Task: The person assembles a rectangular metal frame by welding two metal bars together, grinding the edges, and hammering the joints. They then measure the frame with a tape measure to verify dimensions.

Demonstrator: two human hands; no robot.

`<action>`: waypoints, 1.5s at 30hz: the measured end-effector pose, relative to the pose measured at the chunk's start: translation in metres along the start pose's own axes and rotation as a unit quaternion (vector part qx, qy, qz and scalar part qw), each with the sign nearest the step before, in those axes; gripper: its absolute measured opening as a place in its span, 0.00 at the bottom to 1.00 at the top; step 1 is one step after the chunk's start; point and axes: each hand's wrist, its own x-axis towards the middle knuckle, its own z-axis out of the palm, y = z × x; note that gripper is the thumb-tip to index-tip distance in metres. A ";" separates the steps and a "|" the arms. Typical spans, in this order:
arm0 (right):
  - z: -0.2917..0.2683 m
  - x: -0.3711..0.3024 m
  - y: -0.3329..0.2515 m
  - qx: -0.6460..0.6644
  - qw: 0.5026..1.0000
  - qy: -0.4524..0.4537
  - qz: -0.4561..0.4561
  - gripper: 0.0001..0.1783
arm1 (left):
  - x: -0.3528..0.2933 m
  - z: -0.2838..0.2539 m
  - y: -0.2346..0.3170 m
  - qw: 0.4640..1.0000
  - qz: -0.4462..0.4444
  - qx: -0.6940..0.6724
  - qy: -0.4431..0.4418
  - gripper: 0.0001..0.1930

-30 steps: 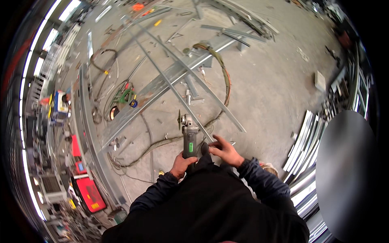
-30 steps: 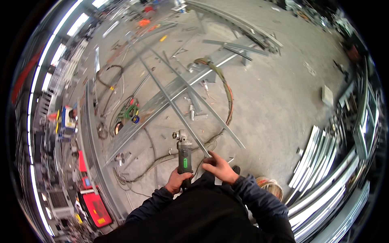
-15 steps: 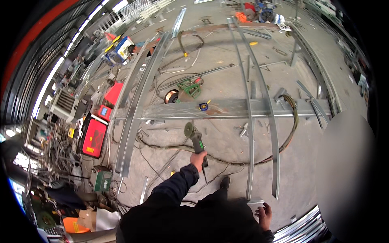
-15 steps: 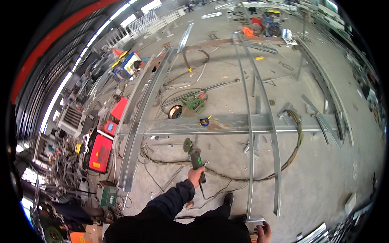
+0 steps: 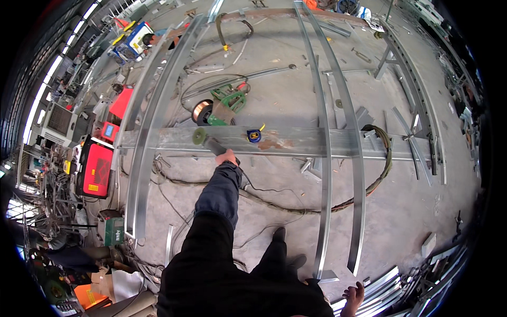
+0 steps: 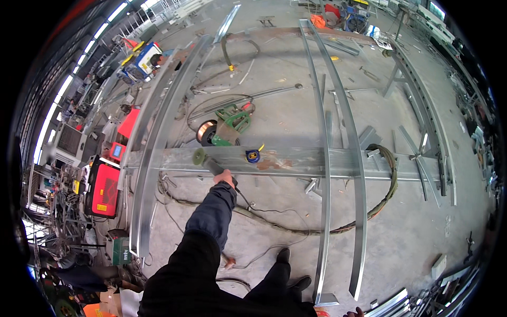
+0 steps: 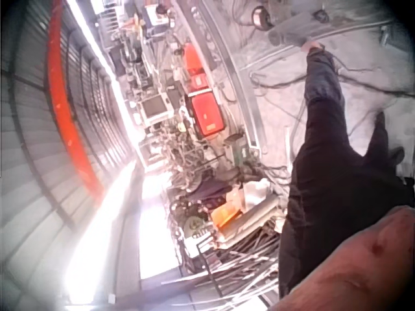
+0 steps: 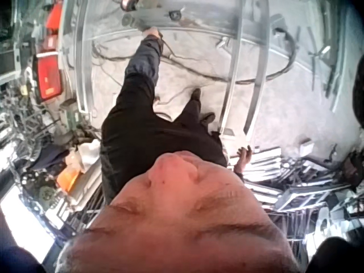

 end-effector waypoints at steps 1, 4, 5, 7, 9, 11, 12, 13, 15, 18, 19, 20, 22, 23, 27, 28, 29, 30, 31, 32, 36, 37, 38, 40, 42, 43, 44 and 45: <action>-0.003 -0.002 0.010 0.010 1.000 0.006 -0.029 0.29 | 0.004 0.012 0.000 1.000 -0.008 0.024 0.000 0.26; -0.004 -0.005 0.015 0.012 0.999 0.021 -0.035 0.28 | 0.013 0.042 0.015 0.997 -0.022 0.075 0.002 0.26; -0.003 0.000 0.018 0.016 0.999 0.025 -0.031 0.28 | 0.019 0.049 0.019 0.996 -0.022 0.086 0.001 0.25; -0.006 0.011 0.022 0.039 0.999 0.024 -0.022 0.30 | 0.029 0.060 0.022 0.994 -0.025 0.103 0.006 0.23; 0.003 0.010 -0.001 -0.002 0.999 0.034 -0.028 0.29 | 0.040 0.072 0.028 0.991 -0.022 0.135 0.001 0.21; 0.006 0.013 -0.009 -0.028 0.998 0.038 -0.045 0.29 | 0.046 0.083 0.035 0.966 0.004 0.255 -0.032 0.20; 0.006 0.017 -0.010 -0.039 0.997 0.041 -0.055 0.29 | 0.050 0.088 0.042 0.919 0.052 0.386 -0.060 0.20; 0.002 0.019 -0.010 -0.052 0.996 0.045 -0.061 0.28 | 0.052 0.091 0.045 0.854 0.110 0.500 -0.088 0.20; -0.013 0.040 -0.001 -0.079 0.989 0.057 -0.110 0.27 | 0.053 0.090 0.046 0.748 0.209 0.617 -0.128 0.19; -0.017 0.056 -0.013 -0.058 0.982 0.093 -0.151 0.20 | 0.060 0.067 0.028 0.873 0.160 0.440 -0.139 0.29; -0.025 0.075 -0.017 -0.050 0.981 0.077 -0.169 0.22 | 0.068 0.055 0.029 0.951 0.050 0.282 -0.115 0.36; -0.032 0.098 -0.023 -0.042 0.979 0.061 -0.188 0.24 | 0.069 0.044 0.025 0.988 -0.063 0.111 -0.088 0.43; -0.038 0.114 -0.057 -0.060 0.971 0.091 -0.212 0.22 | 0.033 0.034 0.001 0.980 -0.108 -0.034 -0.166 0.47; -0.038 0.136 -0.074 -0.062 0.965 0.085 -0.241 0.22 | 0.024 0.019 -0.003 0.977 -0.096 -0.068 -0.176 0.47; -0.034 0.231 -0.138 -0.002 0.966 0.047 -0.255 0.22 | -0.074 -0.059 -0.081 0.964 0.031 0.003 -0.263 0.28; -0.034 0.268 -0.146 -0.002 0.966 0.031 -0.256 0.22 | -0.096 -0.081 -0.108 0.954 0.061 0.037 -0.293 0.16; -0.026 0.292 -0.167 -0.047 0.965 0.024 -0.258 0.21 | -0.144 -0.116 -0.139 0.931 0.105 0.051 -0.345 0.17; -0.015 0.330 -0.177 -0.056 0.961 0.027 -0.270 0.22 | -0.167 -0.159 -0.178 0.903 0.122 0.144 -0.386 0.14; -0.008 0.368 -0.183 -0.103 0.940 0.053 -0.321 0.23 | -0.192 -0.204 -0.229 0.828 0.300 0.196 -0.432 0.11; 0.000 0.400 -0.189 -0.147 0.915 0.077 -0.367 0.24 | -0.208 -0.248 -0.275 0.628 0.590 0.301 -0.408 0.09; 0.054 0.472 -0.235 -0.218 0.878 0.119 -0.408 0.27 | -0.328 -0.336 -0.363 0.614 0.166 0.601 -0.484 0.21; 0.073 0.477 -0.244 -0.226 0.871 0.118 -0.419 0.28 | -0.339 -0.323 -0.362 0.652 0.119 0.590 -0.461 0.21; 0.093 0.480 -0.259 -0.234 0.863 0.115 -0.434 0.29 | -0.348 -0.312 -0.358 0.677 0.101 0.578 -0.444 0.21; 0.121 0.489 -0.284 -0.247 0.844 0.107 -0.463 0.29 | -0.357 -0.282 -0.343 0.711 0.104 0.552 -0.423 0.21; 0.140 0.507 -0.308 -0.254 0.823 0.105 -0.498 0.29 | -0.356 -0.241 -0.323 0.740 0.131 0.518 -0.408 0.21; 0.147 0.517 -0.319 -0.249 0.816 0.101 -0.511 0.28 | -0.354 -0.220 -0.311 0.754 0.144 0.500 -0.400 0.22; 0.154 0.523 -0.331 -0.247 0.820 0.101 -0.506 0.28 | -0.353 -0.201 -0.301 0.769 0.154 0.480 -0.393 0.22; 0.161 0.528 -0.340 -0.249 0.824 0.101 -0.498 0.28 | -0.351 -0.182 -0.290 0.782 0.166 0.460 -0.387 0.22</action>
